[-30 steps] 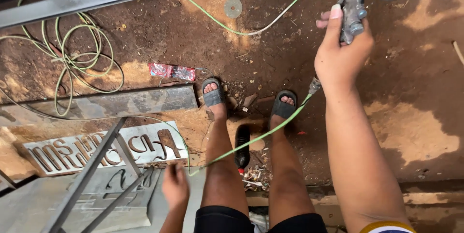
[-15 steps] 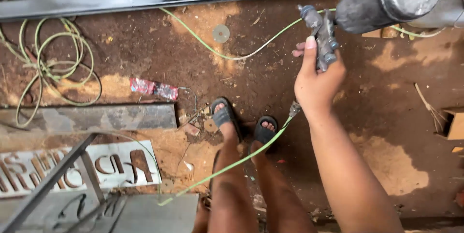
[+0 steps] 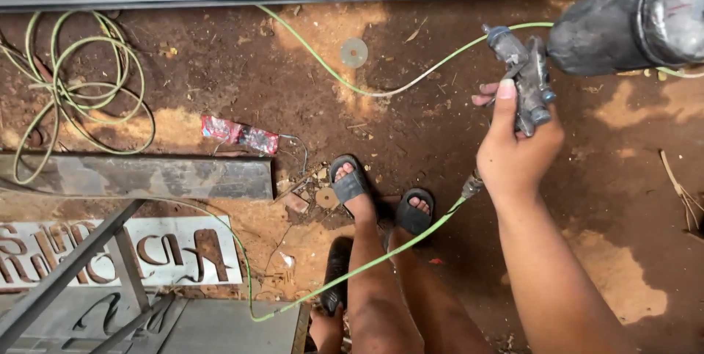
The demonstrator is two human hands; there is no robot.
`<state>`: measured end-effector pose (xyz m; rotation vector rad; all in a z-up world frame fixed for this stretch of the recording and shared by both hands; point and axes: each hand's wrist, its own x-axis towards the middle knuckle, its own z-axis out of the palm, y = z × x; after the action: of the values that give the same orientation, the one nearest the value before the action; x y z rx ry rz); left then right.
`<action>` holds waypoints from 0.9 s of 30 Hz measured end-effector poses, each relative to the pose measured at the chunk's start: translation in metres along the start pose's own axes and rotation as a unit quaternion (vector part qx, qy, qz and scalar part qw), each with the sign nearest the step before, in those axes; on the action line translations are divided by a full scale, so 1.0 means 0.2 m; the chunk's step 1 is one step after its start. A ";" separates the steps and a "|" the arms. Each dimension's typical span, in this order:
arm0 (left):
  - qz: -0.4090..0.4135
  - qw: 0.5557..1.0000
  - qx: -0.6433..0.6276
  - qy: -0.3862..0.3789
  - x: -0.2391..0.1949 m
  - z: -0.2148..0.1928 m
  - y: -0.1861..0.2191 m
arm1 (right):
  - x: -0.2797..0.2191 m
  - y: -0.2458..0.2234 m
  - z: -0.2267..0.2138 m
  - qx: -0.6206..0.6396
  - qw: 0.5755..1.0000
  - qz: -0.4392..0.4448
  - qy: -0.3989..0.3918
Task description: Spray painting a stack of metal bars using a pneumatic spray gun while managing the air hose.
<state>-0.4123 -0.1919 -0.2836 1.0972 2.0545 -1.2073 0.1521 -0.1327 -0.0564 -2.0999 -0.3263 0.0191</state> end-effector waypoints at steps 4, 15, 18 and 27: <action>0.005 0.998 0.048 -0.048 -0.29 -0.25 0.16 | -0.04 -0.02 0.00 -0.032 0.999 -0.031 -0.016; 0.090 0.948 0.270 -0.143 0.07 -0.14 0.36 | -0.07 -0.07 0.05 -0.026 1.000 -0.013 -0.011; 0.104 0.947 0.276 -0.128 0.09 -0.15 0.48 | -0.07 -0.04 0.09 0.019 0.999 -0.046 0.009; 0.125 0.930 0.339 -0.071 0.30 -0.39 0.25 | -0.10 -0.13 0.09 -0.003 1.000 0.022 0.001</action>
<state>-0.4054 -0.0861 -0.3144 1.4629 1.3459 -1.8532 0.1249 -0.1084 -0.0459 -2.1129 -0.2779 0.0421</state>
